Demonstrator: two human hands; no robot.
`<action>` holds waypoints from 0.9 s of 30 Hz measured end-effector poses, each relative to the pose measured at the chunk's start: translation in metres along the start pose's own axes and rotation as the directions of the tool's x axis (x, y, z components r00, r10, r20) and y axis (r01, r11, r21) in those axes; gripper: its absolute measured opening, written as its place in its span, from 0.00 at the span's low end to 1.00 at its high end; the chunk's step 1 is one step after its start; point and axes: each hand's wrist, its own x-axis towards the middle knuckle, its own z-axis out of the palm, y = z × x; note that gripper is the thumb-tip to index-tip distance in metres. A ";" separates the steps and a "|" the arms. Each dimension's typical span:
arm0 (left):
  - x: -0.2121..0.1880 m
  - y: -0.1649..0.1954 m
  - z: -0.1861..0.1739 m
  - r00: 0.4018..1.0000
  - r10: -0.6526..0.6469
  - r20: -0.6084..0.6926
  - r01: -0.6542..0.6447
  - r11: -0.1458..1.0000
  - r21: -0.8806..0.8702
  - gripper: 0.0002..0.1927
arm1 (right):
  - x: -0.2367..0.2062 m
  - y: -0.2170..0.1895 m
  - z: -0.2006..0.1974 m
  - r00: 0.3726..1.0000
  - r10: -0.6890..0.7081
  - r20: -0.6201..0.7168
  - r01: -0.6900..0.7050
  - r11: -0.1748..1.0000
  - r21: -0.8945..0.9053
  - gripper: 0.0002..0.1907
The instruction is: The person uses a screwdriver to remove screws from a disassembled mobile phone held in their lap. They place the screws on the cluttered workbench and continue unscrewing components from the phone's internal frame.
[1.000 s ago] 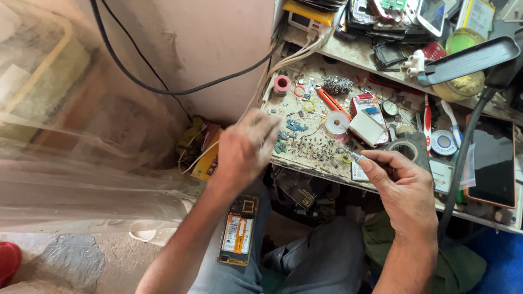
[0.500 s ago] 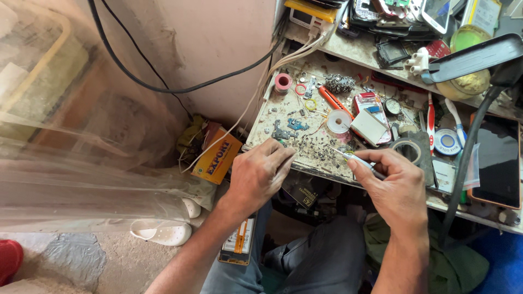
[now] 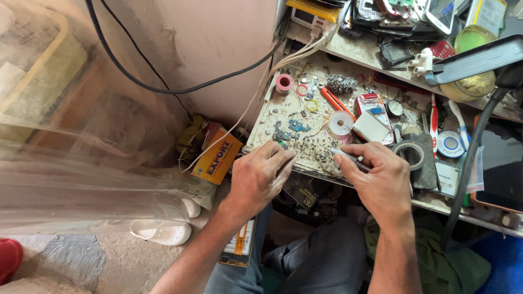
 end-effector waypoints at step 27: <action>0.009 0.006 -0.002 0.991 -0.125 0.041 0.129 0.986 -0.106 0.07 | -0.003 0.016 -0.002 0.972 0.227 0.059 -0.234 0.913 0.334 0.11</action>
